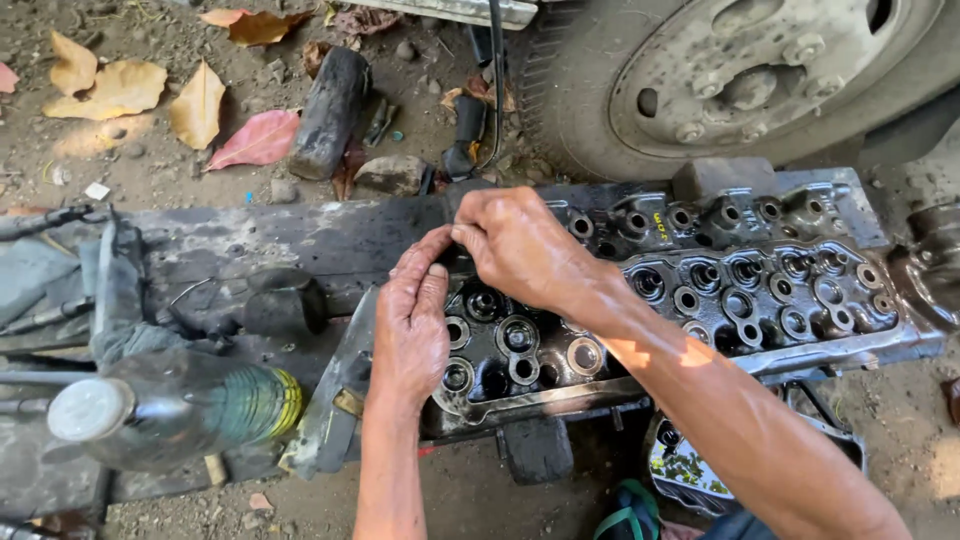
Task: The person is cleaning, inspecting, and sanding components of an engine cylinder head.
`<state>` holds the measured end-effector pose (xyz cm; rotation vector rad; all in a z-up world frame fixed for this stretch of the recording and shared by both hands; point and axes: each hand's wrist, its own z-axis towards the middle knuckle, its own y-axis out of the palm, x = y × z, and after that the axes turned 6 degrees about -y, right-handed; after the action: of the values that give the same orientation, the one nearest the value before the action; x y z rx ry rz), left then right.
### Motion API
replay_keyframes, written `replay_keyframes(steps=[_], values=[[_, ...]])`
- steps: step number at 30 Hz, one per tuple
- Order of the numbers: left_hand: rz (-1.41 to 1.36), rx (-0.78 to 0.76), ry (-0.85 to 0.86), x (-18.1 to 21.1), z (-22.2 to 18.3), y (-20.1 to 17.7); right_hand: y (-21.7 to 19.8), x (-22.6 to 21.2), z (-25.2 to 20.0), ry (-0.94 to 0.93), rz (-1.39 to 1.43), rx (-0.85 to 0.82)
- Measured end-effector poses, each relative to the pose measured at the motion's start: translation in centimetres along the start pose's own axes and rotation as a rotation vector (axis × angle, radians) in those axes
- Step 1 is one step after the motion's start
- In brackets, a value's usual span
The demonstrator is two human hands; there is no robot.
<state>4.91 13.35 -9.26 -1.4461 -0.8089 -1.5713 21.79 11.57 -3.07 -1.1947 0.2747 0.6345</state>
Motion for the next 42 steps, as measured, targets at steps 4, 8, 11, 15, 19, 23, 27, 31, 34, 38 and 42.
replay_keyframes(steps=[4, 8, 11, 15, 19, 23, 27, 31, 34, 38, 42], values=[[-0.026, 0.019, -0.026, -0.3, -0.2, -0.4, -2.9, -2.7, 1.2, -0.045, -0.074, 0.032], [-0.020, 0.003, 0.006, 0.5, -0.1, -0.4, -1.3, -1.5, 0.5, -0.029, -0.060, 0.051], [-0.001, 0.011, -0.015, 0.1, 0.0, -0.5, -1.6, -1.5, 1.1, -0.044, -0.085, -0.004], [0.044, 0.008, -0.060, 0.5, -0.2, -0.7, -1.8, -1.4, 0.9, -0.074, -0.131, 0.069], [0.007, 0.006, -0.025, 0.2, -0.1, -0.7, -0.4, -1.4, 0.6, -0.055, -0.049, 0.041], [0.023, 0.023, -0.002, -0.1, -0.7, -1.0, -2.1, -2.9, 0.9, -0.086, -0.115, 0.115], [0.008, 0.017, 0.031, 0.1, -0.2, -1.0, 1.3, -0.2, -0.1, -0.074, -0.031, 0.093], [0.021, 0.023, -0.001, 0.1, -0.7, -1.1, -1.9, -2.8, 0.9, -0.061, -0.023, 0.142], [0.002, 0.031, 0.013, 0.4, -0.1, -0.7, -1.9, -1.9, 1.0, -0.083, -0.101, 0.236], [0.020, 0.028, -0.009, 0.0, -0.2, -0.6, -0.7, -1.1, 0.6, -0.046, -0.026, 0.056], [0.021, 0.028, 0.004, 0.1, -0.2, -0.9, -1.9, -2.5, 0.8, -0.042, -0.090, 0.124]])
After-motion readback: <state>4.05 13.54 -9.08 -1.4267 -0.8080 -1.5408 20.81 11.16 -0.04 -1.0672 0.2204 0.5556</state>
